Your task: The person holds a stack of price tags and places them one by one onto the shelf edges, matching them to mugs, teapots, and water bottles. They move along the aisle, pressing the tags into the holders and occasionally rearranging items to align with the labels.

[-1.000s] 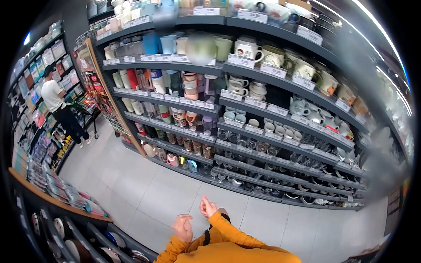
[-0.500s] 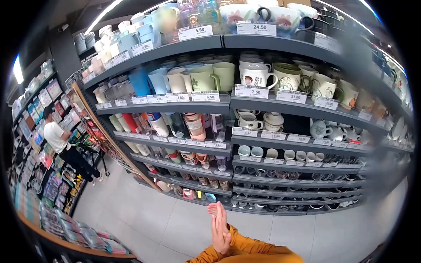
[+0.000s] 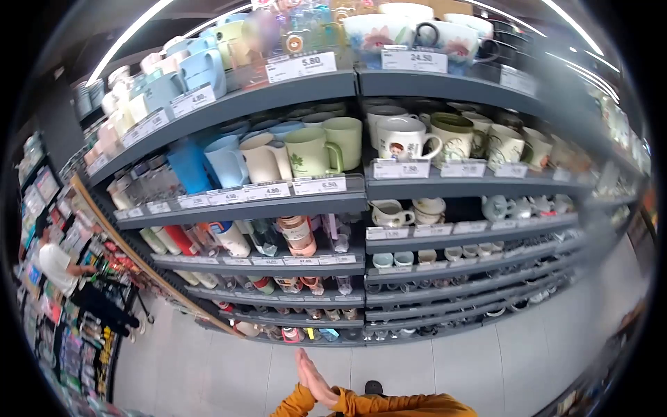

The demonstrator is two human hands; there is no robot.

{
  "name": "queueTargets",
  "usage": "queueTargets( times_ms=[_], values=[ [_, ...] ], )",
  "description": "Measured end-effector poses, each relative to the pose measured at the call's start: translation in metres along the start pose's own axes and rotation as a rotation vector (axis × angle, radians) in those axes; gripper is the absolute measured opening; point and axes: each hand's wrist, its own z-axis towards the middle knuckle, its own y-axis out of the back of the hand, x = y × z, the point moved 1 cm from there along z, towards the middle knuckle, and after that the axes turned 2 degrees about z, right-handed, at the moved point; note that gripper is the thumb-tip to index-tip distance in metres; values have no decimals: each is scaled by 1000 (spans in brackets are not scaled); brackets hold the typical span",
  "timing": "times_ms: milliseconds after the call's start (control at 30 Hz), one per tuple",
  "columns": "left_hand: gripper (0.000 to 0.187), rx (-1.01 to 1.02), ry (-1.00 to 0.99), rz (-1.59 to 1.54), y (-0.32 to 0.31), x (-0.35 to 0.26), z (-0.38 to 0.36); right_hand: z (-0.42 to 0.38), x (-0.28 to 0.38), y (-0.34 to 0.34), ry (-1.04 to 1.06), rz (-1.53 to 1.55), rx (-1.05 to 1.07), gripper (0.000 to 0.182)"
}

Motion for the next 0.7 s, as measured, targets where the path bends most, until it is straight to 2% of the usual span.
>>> queueTargets(
  times_ms=[33,200,300,400,433,533,600,667,700],
  values=[
    [61,36,32,-7,8,-7,2,3,-1,-7,18,19,-3,66],
    [67,223,109,42,39,-23,-8,19,-32,-22,201,-138,-321,61],
    [67,331,178,80,84,-30,-7,26,-52,-66,225,-165,-457,62],
    [67,428,290,105,144,-45,3,23,-82,-128,28,32,-494,65],
    [67,446,324,110,162,-51,2,28,-108,-141,41,8,-471,64],
    [67,477,370,104,196,-62,-2,33,-90,-175,-64,239,-554,65],
    [68,446,396,104,210,-65,-2,37,-116,-172,105,-78,-560,60],
    [71,400,423,108,221,-67,2,40,-125,-177,75,-142,-602,58],
    [69,399,455,52,235,-55,14,30,-125,-190,202,-240,-577,60]
  ],
)
